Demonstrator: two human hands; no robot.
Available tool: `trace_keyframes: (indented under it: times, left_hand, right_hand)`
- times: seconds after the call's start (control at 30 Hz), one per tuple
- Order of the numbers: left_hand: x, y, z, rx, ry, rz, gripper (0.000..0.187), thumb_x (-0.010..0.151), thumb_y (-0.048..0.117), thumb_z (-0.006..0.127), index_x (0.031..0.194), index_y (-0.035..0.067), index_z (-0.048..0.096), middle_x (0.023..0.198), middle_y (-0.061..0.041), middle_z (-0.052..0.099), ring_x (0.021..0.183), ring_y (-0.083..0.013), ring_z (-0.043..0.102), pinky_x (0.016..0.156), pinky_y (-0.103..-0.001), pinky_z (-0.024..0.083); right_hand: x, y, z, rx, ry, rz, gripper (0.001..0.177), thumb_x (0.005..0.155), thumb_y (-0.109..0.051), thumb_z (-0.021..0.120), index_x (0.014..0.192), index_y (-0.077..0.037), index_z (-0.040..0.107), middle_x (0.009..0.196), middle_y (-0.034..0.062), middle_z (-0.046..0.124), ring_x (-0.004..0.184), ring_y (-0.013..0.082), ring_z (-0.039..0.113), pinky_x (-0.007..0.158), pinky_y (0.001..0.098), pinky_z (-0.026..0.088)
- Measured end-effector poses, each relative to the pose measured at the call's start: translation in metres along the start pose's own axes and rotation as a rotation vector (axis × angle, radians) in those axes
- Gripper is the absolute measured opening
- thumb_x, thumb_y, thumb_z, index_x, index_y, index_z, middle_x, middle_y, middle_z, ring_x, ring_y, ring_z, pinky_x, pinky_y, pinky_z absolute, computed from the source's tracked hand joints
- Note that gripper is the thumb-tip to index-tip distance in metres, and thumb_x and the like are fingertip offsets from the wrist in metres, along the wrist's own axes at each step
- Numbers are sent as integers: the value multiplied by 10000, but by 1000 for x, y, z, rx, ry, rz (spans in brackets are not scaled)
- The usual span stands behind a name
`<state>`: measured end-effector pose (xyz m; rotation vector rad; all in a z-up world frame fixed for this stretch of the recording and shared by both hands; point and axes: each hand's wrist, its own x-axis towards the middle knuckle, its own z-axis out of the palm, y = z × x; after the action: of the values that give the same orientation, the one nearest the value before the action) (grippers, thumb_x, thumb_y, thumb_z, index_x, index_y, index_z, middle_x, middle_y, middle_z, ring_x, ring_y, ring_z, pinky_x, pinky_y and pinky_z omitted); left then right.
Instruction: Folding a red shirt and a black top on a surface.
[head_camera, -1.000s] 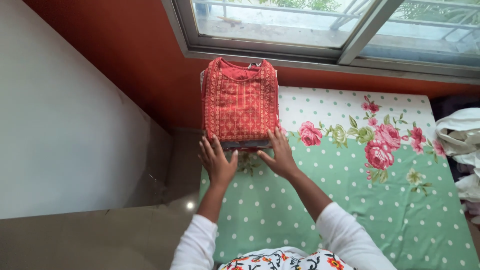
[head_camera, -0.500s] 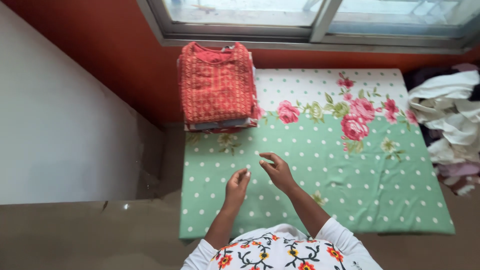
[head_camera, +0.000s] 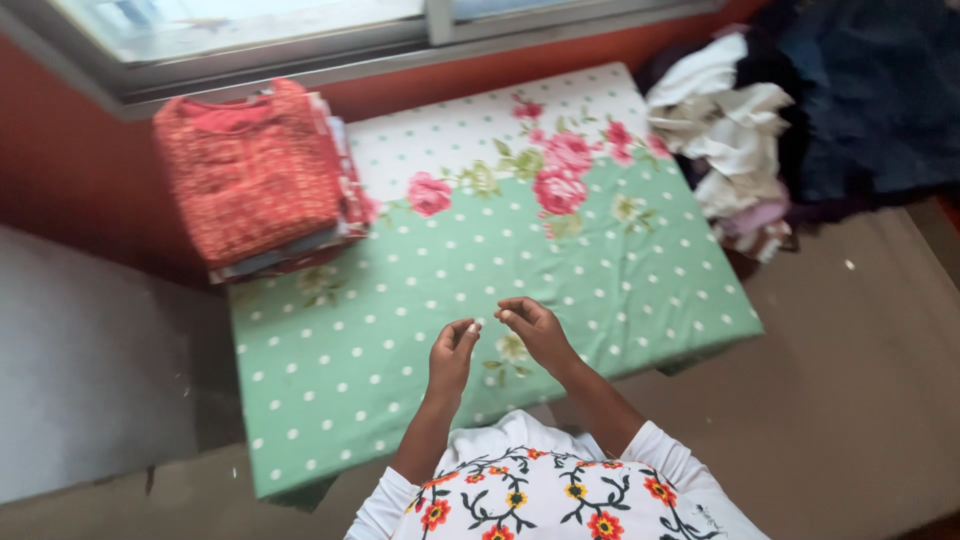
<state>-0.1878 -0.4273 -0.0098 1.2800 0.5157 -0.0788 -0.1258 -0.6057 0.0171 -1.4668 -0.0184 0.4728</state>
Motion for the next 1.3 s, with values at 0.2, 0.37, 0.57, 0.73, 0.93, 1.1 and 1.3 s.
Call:
trace_keyframes:
  times: [0.2,0.37,0.57,0.73,0.93,1.1,1.3]
  left_hand:
    - [-11,-32,76,56,-143,-22,382,956,246,678,1253,8,653,1174,-69,736,1103,-134,671,960,-280,507]
    - [-18,-51,126,114,-213,-60,370,962,248,671,1253,19,653,1185,-79,739,1097,-137,661,963,-291,501]
    - [-7,-105,166,140,-340,-57,359,965,228,678,1243,3,656,1164,-95,740,1063,-148,662,950,-309,511]
    - [1,-103,190,235,-430,-32,352,967,227,678,1228,-9,661,1140,-95,755,1046,-144,684,938,-295,527]
    - [26,-69,222,244,-503,-54,363,971,233,677,1242,-8,651,1156,-98,744,1073,-149,662,944,-302,506]
    - [57,-58,244,335,-518,-88,366,965,249,665,1243,10,654,1186,-85,741,1112,-151,664,978,-301,498]
    - [83,-54,279,363,-563,-75,381,970,263,668,1252,7,649,1174,-94,743,1096,-159,674,967,-310,507]
  right_hand:
    - [-34,14,-77,56,102,-27,331,990,-197,644,1250,8,647,1140,93,745,1084,154,668,965,311,525]
    - [-63,21,-126,77,177,-22,319,986,-211,647,1233,-10,655,1123,81,748,1052,139,666,935,306,517]
    - [-94,35,-165,175,283,11,311,980,-225,640,1222,-30,655,1110,70,752,1054,141,678,941,312,512]
    - [-103,35,-185,200,378,38,319,981,-261,625,1219,-51,662,1108,65,757,1055,145,684,943,322,504]
    - [-88,21,-208,243,450,34,330,989,-298,597,1221,-69,651,1115,43,753,1074,141,678,946,322,486]
    - [-66,2,-229,240,513,56,340,969,-303,607,1218,-78,659,1129,53,750,1078,152,671,951,330,476]
    - [-49,-2,-254,241,573,78,322,977,-292,596,1208,-75,655,1131,65,751,1089,155,686,940,339,498]
